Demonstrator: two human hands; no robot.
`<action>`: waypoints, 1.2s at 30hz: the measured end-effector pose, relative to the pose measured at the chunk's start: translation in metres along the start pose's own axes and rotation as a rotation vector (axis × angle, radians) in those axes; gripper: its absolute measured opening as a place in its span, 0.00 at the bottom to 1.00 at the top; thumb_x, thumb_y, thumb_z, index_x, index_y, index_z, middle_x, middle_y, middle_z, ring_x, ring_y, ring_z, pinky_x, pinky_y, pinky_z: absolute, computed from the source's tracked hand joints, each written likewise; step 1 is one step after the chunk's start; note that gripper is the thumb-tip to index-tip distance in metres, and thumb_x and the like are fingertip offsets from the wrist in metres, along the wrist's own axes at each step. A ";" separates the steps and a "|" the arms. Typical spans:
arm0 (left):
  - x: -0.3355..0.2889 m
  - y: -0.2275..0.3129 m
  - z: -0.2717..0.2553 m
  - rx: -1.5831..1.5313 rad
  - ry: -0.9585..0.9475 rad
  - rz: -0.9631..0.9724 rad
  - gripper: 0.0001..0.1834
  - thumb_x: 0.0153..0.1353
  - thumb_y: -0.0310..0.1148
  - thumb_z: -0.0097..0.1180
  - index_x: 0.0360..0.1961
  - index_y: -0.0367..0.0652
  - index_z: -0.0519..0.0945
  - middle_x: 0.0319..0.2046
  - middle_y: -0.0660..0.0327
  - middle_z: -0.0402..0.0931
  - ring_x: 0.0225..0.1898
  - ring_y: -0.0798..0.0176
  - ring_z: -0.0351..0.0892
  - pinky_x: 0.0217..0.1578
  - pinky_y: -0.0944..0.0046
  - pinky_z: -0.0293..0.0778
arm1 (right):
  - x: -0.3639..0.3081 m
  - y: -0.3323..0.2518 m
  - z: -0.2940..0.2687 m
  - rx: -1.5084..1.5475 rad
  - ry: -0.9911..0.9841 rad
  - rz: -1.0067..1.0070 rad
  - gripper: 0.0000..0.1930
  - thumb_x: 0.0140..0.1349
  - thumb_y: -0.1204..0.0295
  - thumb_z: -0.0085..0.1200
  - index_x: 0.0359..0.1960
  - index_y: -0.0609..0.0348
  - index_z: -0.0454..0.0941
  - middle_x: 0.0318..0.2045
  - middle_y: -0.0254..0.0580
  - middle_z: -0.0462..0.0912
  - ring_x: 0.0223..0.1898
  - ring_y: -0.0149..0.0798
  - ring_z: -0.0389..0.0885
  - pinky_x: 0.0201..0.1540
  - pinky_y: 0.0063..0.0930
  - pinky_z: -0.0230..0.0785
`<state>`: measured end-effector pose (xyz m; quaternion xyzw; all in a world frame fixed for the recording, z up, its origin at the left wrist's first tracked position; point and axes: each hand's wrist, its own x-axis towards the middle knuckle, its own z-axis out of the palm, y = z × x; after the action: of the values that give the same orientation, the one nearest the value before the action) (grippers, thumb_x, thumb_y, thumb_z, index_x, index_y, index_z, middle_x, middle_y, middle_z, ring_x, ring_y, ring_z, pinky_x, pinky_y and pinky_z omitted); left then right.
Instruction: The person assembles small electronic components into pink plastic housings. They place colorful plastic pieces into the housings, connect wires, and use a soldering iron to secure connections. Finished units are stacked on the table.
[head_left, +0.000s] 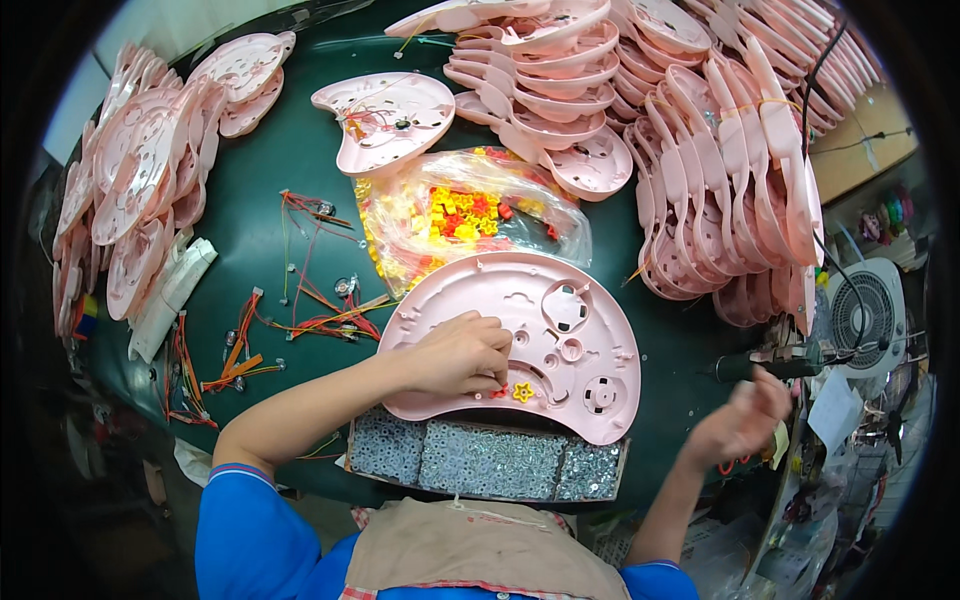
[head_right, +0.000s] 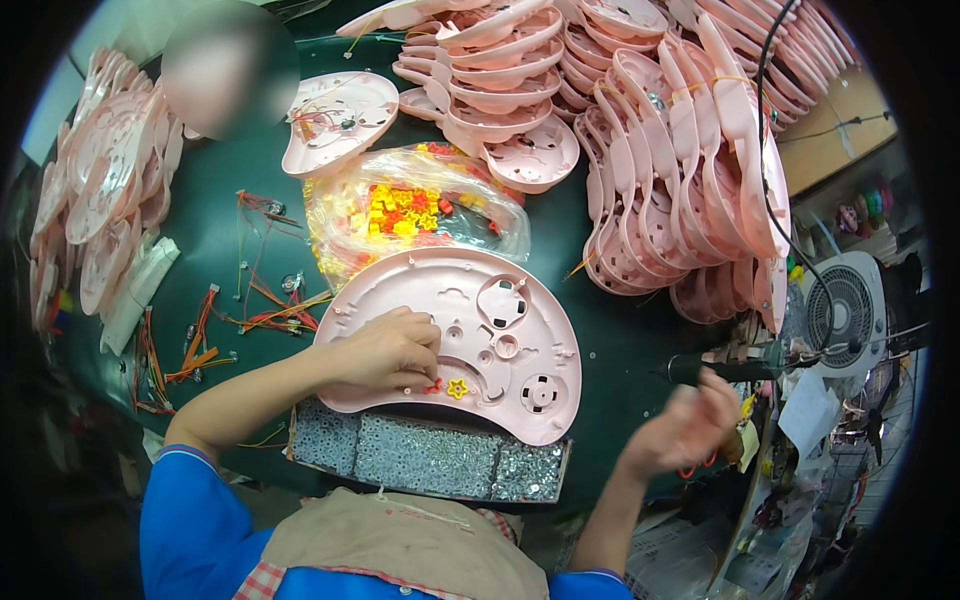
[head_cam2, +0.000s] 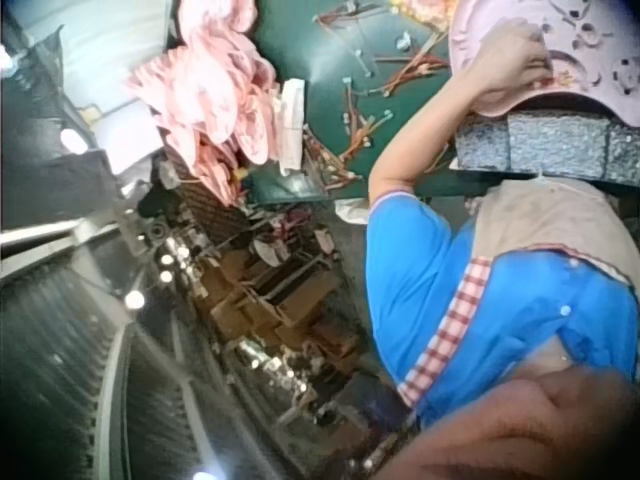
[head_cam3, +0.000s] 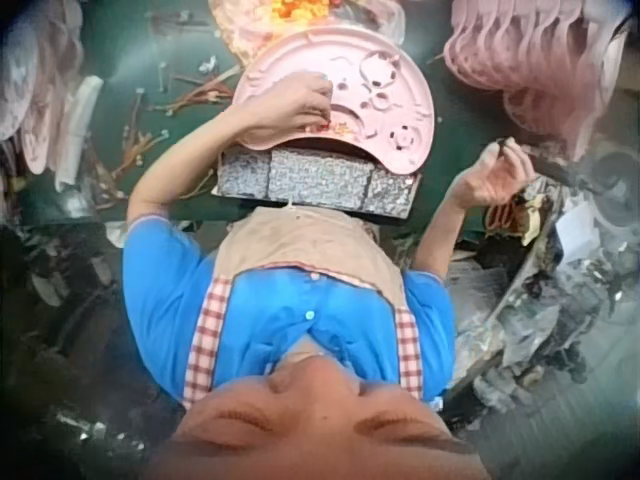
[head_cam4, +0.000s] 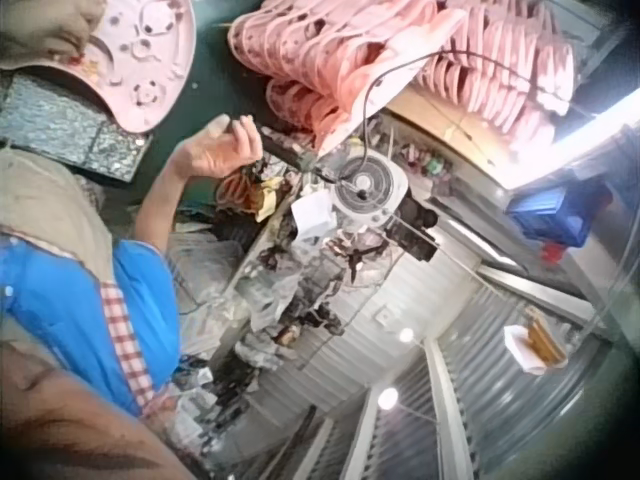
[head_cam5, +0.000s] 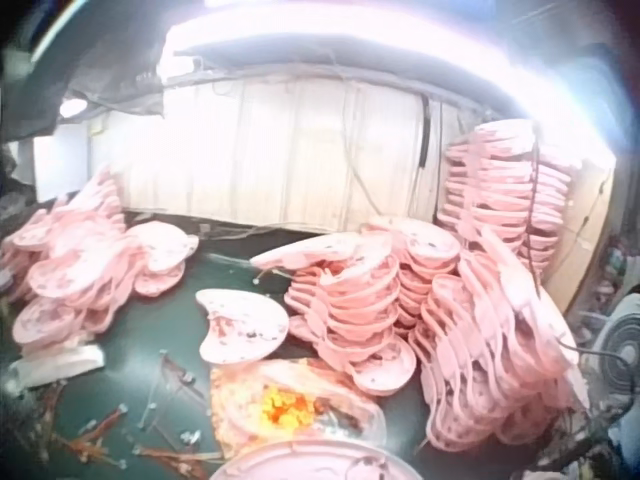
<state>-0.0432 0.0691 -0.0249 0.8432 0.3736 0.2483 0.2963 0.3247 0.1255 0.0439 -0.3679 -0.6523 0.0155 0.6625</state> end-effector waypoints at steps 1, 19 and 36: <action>0.002 -0.002 0.000 0.022 -0.036 0.002 0.04 0.54 0.36 0.71 0.29 0.52 0.87 0.34 0.68 0.74 0.46 0.63 0.74 0.48 0.58 0.67 | 0.007 0.016 -0.020 -0.009 0.130 -0.012 0.12 0.68 0.82 0.53 0.52 0.67 0.74 0.51 0.49 0.79 0.55 0.39 0.76 0.63 0.35 0.68; 0.017 0.020 -0.002 0.251 -0.184 -0.160 0.04 0.53 0.36 0.66 0.27 0.49 0.87 0.37 0.64 0.77 0.47 0.60 0.75 0.47 0.56 0.68 | 0.014 0.029 -0.050 0.879 -0.477 0.688 0.25 0.57 0.70 0.67 0.54 0.65 0.73 0.32 0.37 0.73 0.33 0.32 0.70 0.35 0.28 0.71; -0.012 0.055 0.019 0.026 0.364 -0.148 0.10 0.55 0.35 0.70 0.31 0.44 0.81 0.32 0.59 0.74 0.39 0.52 0.76 0.40 0.51 0.71 | -0.061 -0.093 0.040 1.051 -0.696 0.587 0.22 0.56 0.88 0.59 0.52 0.56 0.72 0.24 0.42 0.81 0.25 0.39 0.83 0.41 0.47 0.82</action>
<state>-0.0113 0.0241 -0.0032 0.7584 0.4849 0.3694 0.2306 0.2381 0.0456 0.0343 -0.1333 -0.6064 0.6247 0.4736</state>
